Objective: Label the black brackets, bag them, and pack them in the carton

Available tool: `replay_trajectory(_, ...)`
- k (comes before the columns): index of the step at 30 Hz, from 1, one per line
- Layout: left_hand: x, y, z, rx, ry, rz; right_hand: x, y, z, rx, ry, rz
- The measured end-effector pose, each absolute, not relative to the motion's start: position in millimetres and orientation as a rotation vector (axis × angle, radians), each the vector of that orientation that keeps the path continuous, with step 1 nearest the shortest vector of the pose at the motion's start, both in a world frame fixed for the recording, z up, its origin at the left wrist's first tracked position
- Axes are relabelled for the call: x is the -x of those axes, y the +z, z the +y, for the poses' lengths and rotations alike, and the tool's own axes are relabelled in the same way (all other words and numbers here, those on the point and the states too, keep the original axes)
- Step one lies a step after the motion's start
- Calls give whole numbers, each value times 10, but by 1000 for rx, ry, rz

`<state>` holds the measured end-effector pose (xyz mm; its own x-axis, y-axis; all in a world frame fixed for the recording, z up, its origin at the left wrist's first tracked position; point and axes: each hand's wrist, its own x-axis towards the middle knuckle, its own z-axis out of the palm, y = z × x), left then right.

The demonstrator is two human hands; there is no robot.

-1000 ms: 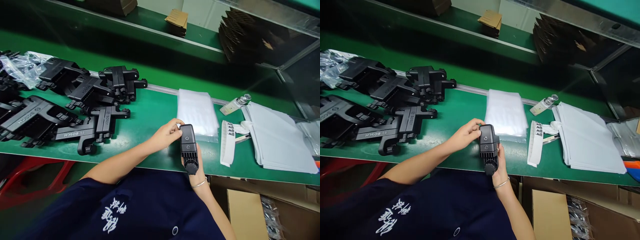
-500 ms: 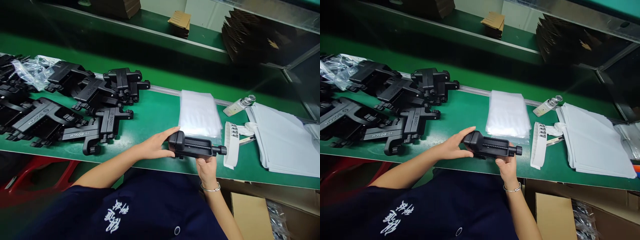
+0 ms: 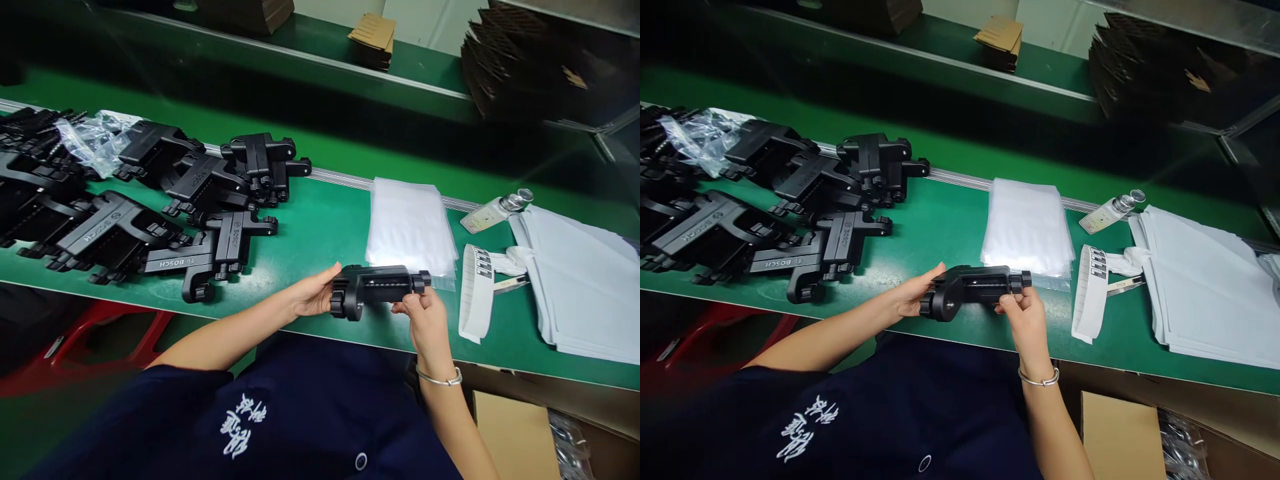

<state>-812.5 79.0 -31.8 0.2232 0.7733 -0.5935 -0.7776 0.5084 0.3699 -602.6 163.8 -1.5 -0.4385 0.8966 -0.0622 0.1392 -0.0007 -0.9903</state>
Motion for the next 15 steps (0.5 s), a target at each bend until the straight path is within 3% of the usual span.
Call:
replay_trajectory(8,8182,-451,1087,-88,1033,811,6304,271,1237,661,592,-2314)
replay_trajectory(11,8173,-391,1087,-161,1022,765,6281,306,1237,628,602,-2339)
replay_trajectory(15,8250,-292,991,-380,1196,980,5851,237,1745,815,998,-2328)
